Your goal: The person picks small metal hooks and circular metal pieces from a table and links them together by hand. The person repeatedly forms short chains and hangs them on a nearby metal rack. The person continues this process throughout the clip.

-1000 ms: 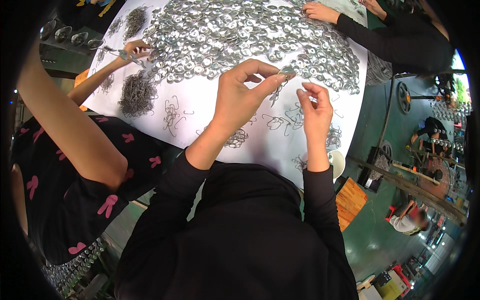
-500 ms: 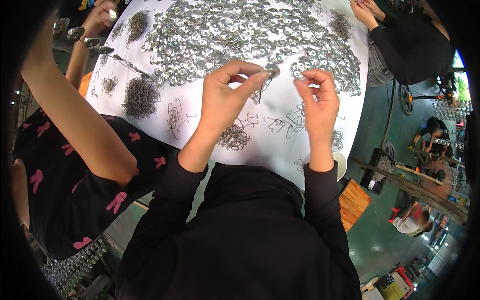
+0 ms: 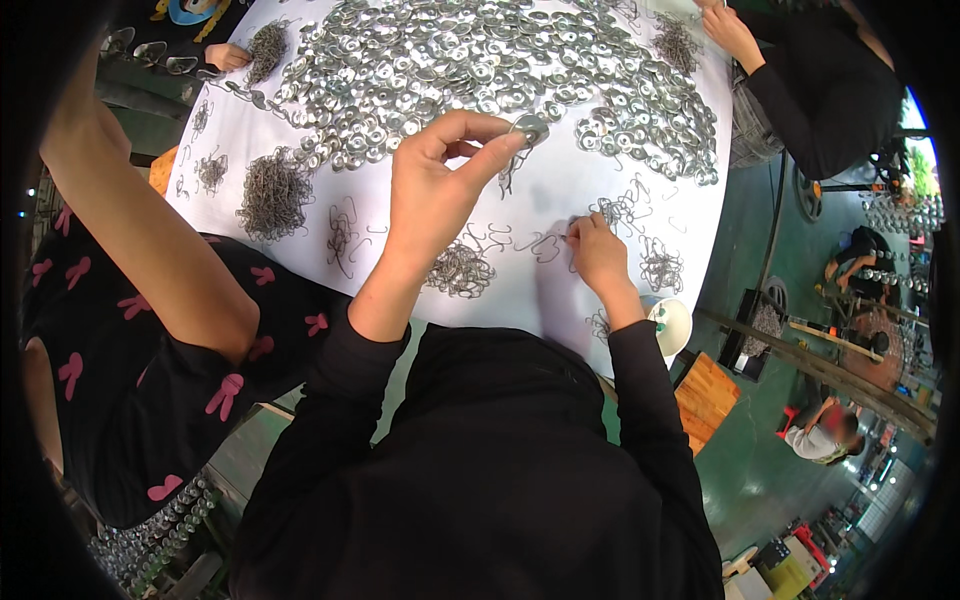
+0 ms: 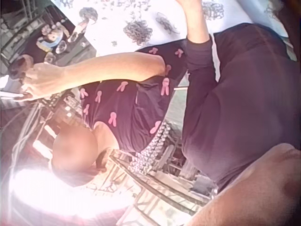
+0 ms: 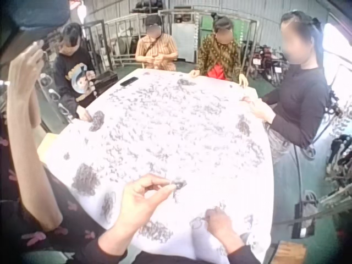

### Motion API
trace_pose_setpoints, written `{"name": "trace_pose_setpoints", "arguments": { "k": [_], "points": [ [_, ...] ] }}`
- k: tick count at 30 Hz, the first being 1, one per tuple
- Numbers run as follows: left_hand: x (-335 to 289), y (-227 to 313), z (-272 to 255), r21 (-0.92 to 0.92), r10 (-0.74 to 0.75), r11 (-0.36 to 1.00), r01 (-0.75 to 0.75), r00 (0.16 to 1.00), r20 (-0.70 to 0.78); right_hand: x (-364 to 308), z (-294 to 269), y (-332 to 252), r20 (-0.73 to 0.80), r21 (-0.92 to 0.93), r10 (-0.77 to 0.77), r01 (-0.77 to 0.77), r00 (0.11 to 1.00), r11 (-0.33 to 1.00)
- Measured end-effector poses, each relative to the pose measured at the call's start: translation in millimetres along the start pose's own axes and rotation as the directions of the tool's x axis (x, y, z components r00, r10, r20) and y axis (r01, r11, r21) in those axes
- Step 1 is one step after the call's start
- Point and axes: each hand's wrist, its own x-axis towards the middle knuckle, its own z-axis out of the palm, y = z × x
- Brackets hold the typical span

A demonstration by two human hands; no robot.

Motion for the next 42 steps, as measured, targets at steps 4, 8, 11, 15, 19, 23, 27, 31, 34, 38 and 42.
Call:
{"name": "trace_pose_setpoints", "arguments": {
  "k": [4,8,11,15,19,23,27,31,34,38,42],
  "points": [
    [1.9,-4.6,-3.4,-0.018,0.057,0.998,-0.057,0.998,-0.018,6.4,-15.2,0.9,-0.019,0.289,0.107,-0.097,0.994,0.952],
    [-0.2,-3.8,-5.7,-0.023,0.027,0.999,-0.028,0.999,-0.027,16.0,-19.5,6.0,0.125,0.589,0.179,-0.218,0.976,0.778],
    [-1.4,-1.6,-7.8,-0.008,0.01,1.0,-0.01,1.0,-0.025,19.7,-12.3,14.7,0.233,0.671,0.26,-0.348,0.937,0.655],
    [-2.8,-3.7,-10.4,-0.023,0.051,0.998,-0.052,0.998,-0.043,12.6,-12.1,3.5,-0.199,0.234,0.122,-0.074,0.972,0.969],
    [-2.3,-9.0,-11.6,-0.016,0.09,0.996,-0.091,0.995,-0.035,11.3,-3.7,-7.5,0.0,0.182,-0.116,0.114,0.993,0.977],
    [-3.0,-5.7,-9.3,-0.02,0.057,0.998,-0.058,0.998,-0.024,10.3,2.1,-13.5,0.093,0.051,-0.24,0.236,0.966,0.97],
    [-2.7,-9.1,-10.3,0.003,0.09,0.996,-0.09,0.996,-0.013,5.8,8.4,-7.7,0.165,-0.108,-0.34,0.359,0.926,0.927],
    [-4.7,-6.6,-9.0,-0.008,0.07,0.998,-0.07,0.997,-0.032,10.8,-1.5,-21.8,0.189,0.032,-0.306,0.305,0.933,0.952],
    [-2.4,-8.6,-7.7,-0.001,0.095,0.995,-0.095,0.995,-0.016,13.5,5.6,-35.7,0.109,0.068,-0.387,0.382,0.915,0.922],
    [-1.9,-6.8,-7.2,0.022,0.078,0.997,-0.078,0.997,-0.009,14.6,13.0,-28.8,0.087,0.113,-0.36,0.35,0.929,0.93],
    [-5.1,-8.0,-8.9,0.017,0.066,0.998,-0.066,0.998,-0.016,26.0,-24.5,2.9,0.026,0.266,-0.054,0.045,0.998,0.963]
  ]
}}
